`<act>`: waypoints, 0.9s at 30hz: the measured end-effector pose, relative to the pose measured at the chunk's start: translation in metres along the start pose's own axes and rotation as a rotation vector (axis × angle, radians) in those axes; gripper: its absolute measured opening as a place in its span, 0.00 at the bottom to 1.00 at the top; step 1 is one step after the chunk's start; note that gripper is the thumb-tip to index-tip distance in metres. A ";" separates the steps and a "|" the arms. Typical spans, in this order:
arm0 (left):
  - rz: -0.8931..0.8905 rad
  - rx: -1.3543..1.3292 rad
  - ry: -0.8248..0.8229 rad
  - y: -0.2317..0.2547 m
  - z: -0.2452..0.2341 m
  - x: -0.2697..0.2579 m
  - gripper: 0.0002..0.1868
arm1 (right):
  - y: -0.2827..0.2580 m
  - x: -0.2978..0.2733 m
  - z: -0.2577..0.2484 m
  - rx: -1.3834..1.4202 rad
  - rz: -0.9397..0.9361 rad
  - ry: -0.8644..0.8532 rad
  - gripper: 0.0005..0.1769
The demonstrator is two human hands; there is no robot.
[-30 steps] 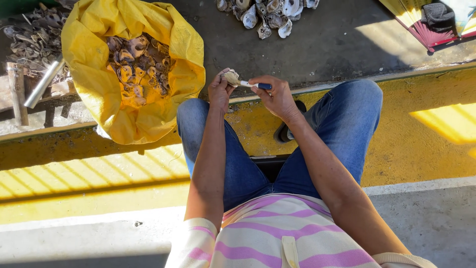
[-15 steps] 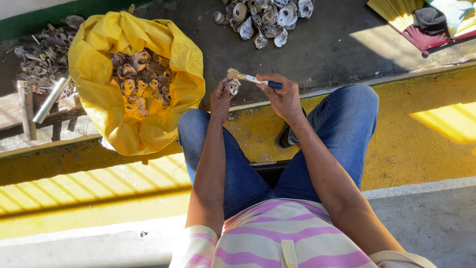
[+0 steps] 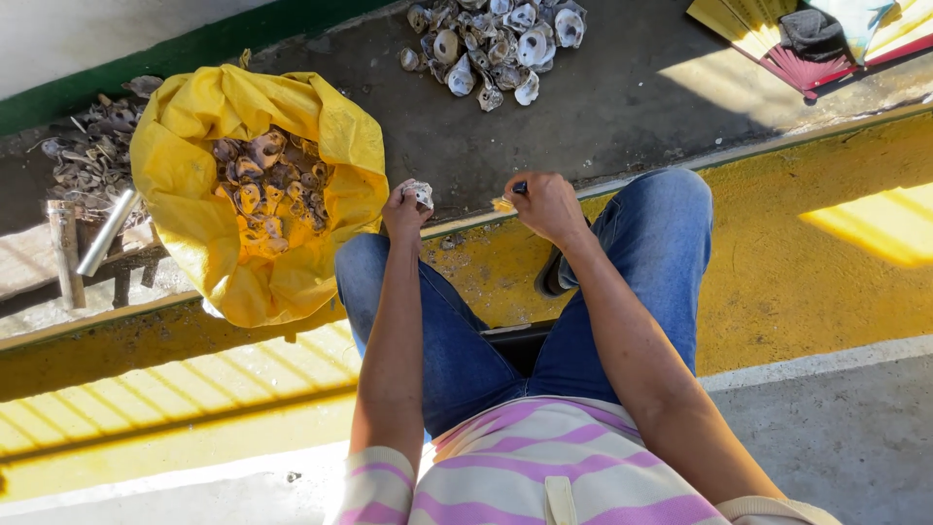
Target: Cleaning oyster shells using a small brush.
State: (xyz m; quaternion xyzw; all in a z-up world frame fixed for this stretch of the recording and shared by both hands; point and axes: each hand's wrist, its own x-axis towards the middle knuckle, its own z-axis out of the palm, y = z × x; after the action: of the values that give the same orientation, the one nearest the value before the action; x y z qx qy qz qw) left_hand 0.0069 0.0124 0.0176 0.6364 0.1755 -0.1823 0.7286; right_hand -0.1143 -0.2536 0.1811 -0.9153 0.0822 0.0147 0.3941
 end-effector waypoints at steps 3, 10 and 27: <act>-0.191 0.087 0.138 -0.019 0.011 0.052 0.16 | -0.019 -0.005 -0.014 0.092 -0.011 0.028 0.09; -0.113 -0.082 0.092 0.111 0.125 0.080 0.22 | -0.014 -0.004 -0.013 0.003 -0.025 -0.014 0.09; 0.096 1.110 0.632 0.073 -0.257 0.099 0.21 | -0.041 0.005 0.012 -0.168 0.048 -0.174 0.13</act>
State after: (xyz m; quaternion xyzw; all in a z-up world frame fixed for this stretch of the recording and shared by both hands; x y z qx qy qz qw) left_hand 0.1234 0.2716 -0.0006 0.9492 0.2324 -0.0169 0.2113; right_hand -0.1018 -0.2178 0.2020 -0.9381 0.0679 0.1102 0.3213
